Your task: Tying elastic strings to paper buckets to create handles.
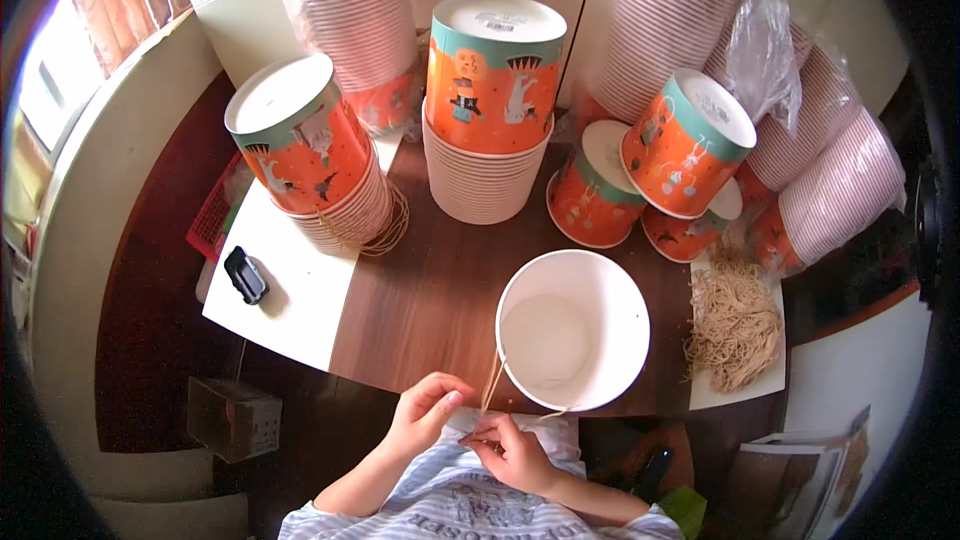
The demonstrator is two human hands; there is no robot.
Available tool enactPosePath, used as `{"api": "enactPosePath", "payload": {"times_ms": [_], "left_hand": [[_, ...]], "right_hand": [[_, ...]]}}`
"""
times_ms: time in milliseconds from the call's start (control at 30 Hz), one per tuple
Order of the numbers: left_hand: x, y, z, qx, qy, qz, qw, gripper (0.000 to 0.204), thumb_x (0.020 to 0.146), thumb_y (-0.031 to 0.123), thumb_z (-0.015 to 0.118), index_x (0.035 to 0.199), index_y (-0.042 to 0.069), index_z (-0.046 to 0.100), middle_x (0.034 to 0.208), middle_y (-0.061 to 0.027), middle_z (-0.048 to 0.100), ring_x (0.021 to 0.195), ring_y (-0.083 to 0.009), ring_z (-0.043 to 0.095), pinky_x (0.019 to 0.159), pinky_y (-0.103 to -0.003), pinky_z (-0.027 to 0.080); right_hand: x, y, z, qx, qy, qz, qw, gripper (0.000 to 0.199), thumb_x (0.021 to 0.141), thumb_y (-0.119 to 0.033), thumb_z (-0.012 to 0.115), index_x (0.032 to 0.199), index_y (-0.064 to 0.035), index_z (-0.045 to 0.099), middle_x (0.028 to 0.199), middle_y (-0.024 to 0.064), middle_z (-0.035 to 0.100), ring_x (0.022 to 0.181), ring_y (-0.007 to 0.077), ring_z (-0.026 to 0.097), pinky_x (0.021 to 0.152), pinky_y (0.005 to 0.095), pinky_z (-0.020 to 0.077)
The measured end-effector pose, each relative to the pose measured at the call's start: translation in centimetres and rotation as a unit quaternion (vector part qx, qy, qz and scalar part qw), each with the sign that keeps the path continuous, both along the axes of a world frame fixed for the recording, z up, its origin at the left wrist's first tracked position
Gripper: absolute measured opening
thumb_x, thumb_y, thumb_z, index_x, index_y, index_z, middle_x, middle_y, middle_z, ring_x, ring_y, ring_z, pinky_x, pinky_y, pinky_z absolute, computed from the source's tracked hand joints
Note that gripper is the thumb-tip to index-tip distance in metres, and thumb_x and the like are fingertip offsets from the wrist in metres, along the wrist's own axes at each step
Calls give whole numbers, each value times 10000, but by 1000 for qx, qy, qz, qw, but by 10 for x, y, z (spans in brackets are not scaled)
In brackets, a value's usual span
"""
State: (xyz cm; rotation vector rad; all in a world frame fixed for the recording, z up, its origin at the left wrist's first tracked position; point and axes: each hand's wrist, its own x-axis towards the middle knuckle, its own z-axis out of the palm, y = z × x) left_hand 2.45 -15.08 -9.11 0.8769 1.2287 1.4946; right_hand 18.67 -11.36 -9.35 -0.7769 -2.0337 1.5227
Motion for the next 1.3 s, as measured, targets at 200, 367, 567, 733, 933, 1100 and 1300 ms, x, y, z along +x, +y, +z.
{"api": "enactPosePath", "payload": {"times_ms": [200,367,567,733,933,1100,1300], "left_hand": [[11,-8,-9,-36,19,-50,998,161,796,85,594,918,-20,599,924,-65,554,842,-111,518,738,-235,413],[16,-10,-18,-36,32,-54,997,94,791,36,598,860,-17,633,866,-76,593,807,-112,552,688,-223,451],[15,-9,-17,-91,-136,-63,984,109,807,57,591,856,-34,626,857,-66,613,794,-110,562,692,-233,456],[7,3,-12,-71,-196,-59,976,110,822,69,576,857,-28,615,837,-85,632,799,-118,578,743,-246,458],[-4,29,10,-54,-219,-108,968,126,832,83,569,863,-35,602,841,-68,624,795,-122,589,723,-253,479],[-11,41,14,-72,-185,-114,973,107,833,84,573,849,-17,605,775,-13,590,714,-77,553,654,-231,461],[-14,55,22,26,-27,-149,988,88,824,69,585,840,-16,603,822,-1,559,700,-45,506,593,-193,417]], "right_hand": [[3,0,-13,-83,-47,13,995,164,799,-142,602,944,-76,565,705,65,629,577,189,608,511,307,461],[0,0,-9,-41,-68,3,997,102,798,-139,598,867,-64,595,715,76,628,606,212,616,532,311,468],[4,0,-23,31,-44,-3,999,47,753,-75,592,798,-66,602,723,73,628,655,241,620,570,328,485],[9,-6,-33,74,-50,40,995,68,732,-62,578,793,-79,602,738,73,624,667,255,612,569,349,483],[17,-17,-42,66,-130,121,982,109,763,-112,525,840,-109,603,812,72,627,721,261,613,596,368,487],[21,-14,-43,186,-217,160,945,173,699,-87,519,867,-104,554,818,45,605,721,230,612,563,361,490],[22,-2,-30,232,-277,228,904,189,719,-88,479,898,-94,539,796,36,602,727,231,615,548,375,492]]}}
